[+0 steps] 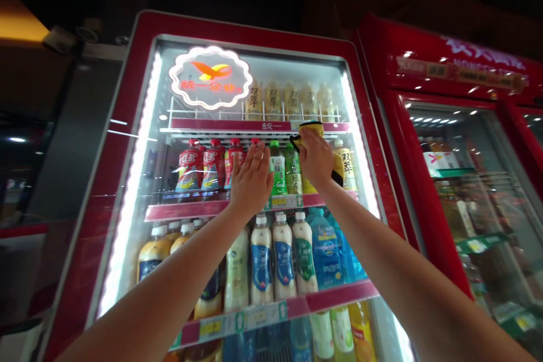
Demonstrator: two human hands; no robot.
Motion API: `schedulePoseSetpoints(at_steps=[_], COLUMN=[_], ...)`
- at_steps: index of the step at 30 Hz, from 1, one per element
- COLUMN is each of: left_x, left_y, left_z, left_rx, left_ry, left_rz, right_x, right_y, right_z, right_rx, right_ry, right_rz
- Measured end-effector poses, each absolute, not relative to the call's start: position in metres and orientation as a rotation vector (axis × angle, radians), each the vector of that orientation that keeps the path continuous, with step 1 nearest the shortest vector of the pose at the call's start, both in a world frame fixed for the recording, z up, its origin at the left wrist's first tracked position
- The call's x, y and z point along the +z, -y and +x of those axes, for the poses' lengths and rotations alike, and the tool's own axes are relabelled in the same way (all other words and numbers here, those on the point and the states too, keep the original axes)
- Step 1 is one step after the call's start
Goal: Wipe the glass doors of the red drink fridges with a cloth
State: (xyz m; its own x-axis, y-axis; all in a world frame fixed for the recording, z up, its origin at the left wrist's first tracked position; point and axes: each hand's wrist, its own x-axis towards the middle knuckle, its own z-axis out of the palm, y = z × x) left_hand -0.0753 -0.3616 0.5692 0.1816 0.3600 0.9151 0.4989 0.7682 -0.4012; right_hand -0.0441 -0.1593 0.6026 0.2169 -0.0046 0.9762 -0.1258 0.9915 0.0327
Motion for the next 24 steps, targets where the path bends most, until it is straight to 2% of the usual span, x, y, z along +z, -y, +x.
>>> schedulePoseSetpoints(at_steps=[3, 6, 10, 15, 19, 24], left_x=[0.565, 0.562, 0.56, 0.557, 0.55, 0.548], left_y=[0.367, 0.376, 0.395, 0.414, 0.426, 0.452], left_z=[-0.075, -0.075, -0.077, -0.079, -0.079, -0.08], left_rx=[-0.106, -0.105, -0.106, -0.099, -0.078, -0.043], left_ry=[1.437, 1.45, 1.458, 1.481, 1.491, 1.505], left_rz=[-0.737, -0.733, -0.724, -0.705, -0.701, -0.74], right_x=[0.567, 0.541, 0.563, 0.598, 0.574, 0.553], right_y=[0.175, 0.153, 0.134, 0.204, 0.241, 0.202], right_z=[-0.04, -0.029, -0.029, -0.047, -0.043, -0.031], right_rx=[-0.09, -0.207, -0.073, 0.035, -0.161, -0.218], right_ry=[1.452, 1.525, 1.484, 1.414, 1.523, 1.586], right_rz=[0.299, 0.423, 0.242, 0.073, 0.33, 0.493])
